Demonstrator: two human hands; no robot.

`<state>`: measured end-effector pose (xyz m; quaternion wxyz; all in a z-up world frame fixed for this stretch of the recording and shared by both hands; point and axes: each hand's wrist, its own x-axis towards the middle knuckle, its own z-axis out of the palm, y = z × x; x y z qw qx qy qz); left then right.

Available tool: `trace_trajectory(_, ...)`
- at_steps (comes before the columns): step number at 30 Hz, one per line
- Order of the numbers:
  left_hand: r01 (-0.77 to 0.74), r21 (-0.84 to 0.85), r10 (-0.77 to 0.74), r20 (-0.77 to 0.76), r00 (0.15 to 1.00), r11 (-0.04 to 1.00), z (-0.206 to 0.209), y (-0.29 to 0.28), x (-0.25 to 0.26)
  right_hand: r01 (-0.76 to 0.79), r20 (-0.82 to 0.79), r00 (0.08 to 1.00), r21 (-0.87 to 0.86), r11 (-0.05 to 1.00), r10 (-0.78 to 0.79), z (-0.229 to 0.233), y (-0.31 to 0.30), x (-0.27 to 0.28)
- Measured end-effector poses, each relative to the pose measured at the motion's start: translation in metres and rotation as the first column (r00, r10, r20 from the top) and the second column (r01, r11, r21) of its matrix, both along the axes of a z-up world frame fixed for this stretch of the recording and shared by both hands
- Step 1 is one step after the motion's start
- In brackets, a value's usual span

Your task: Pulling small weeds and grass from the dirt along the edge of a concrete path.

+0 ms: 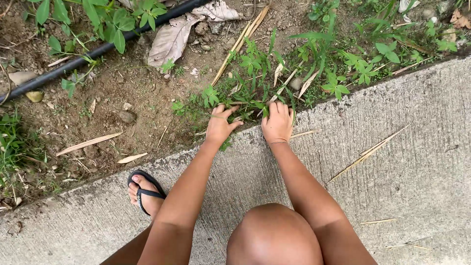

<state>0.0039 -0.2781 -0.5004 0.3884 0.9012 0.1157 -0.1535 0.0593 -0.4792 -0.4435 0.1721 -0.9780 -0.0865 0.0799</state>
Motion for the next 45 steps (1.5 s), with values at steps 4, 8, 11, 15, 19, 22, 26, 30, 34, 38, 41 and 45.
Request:
trace_trajectory(4,0.009,0.025,-0.007,-0.092,0.996,1.0,0.017,-0.007,0.008,-0.007,0.0,1.0,0.012,1.0,0.007,-0.001,-0.001,0.0)
trace_trajectory(8,0.032,0.059,-0.028,-0.069,0.997,0.998,-0.001,-0.016,0.01,0.011,-0.017,1.0,0.015,1.0,-0.011,-0.001,0.0,0.002)
trace_trajectory(11,-0.001,0.096,-0.001,0.019,1.0,0.995,-0.045,-0.017,-0.01,0.009,0.014,1.0,0.028,1.0,-0.01,-0.004,-0.002,-0.002)
trace_trajectory(15,-0.231,-0.049,0.235,0.1,0.967,0.972,-0.052,0.009,-0.009,0.016,0.028,0.999,0.025,1.0,-0.017,-0.007,0.0,-0.001)
trace_trajectory(19,-0.413,-0.189,0.435,0.1,0.895,0.891,0.006,0.051,-0.006,-0.001,0.024,1.0,0.007,1.0,0.001,0.001,0.002,-0.001)
trace_trajectory(22,-0.491,-0.053,0.494,0.082,0.866,0.87,0.01,0.082,-0.007,-0.034,0.086,0.996,0.021,0.999,0.033,0.004,0.003,0.001)
trace_trajectory(26,-0.169,-0.047,0.175,0.18,0.968,0.985,-0.005,0.091,-0.023,-0.028,0.091,0.996,0.031,0.999,0.026,0.004,0.003,0.0)
trace_trajectory(30,0.023,0.106,-0.015,-0.081,0.997,0.994,0.007,0.051,-0.01,-0.028,0.099,0.995,0.025,0.999,0.025,0.003,0.003,-0.002)
trace_trajectory(34,-0.026,0.037,0.03,-0.108,0.994,0.999,0.014,0.025,-0.005,-0.035,0.098,0.994,-0.022,0.999,0.037,-0.003,0.001,-0.004)
trace_trajectory(38,0.123,0.078,-0.124,0.007,0.992,0.989,0.016,0.023,0.007,-0.056,0.091,0.994,-0.054,0.997,0.06,-0.001,0.003,0.001)
trace_trajectory(41,0.175,0.099,-0.182,0.071,0.981,0.98,0.007,0.02,0.001,-0.066,0.086,0.994,-0.058,0.996,0.071,-0.001,0.003,-0.002)
trace_trajectory(45,0.094,0.145,-0.111,0.121,0.986,0.985,-0.051,0.013,-0.019,-0.068,0.079,0.994,-0.055,0.996,0.072,-0.003,0.003,0.0)
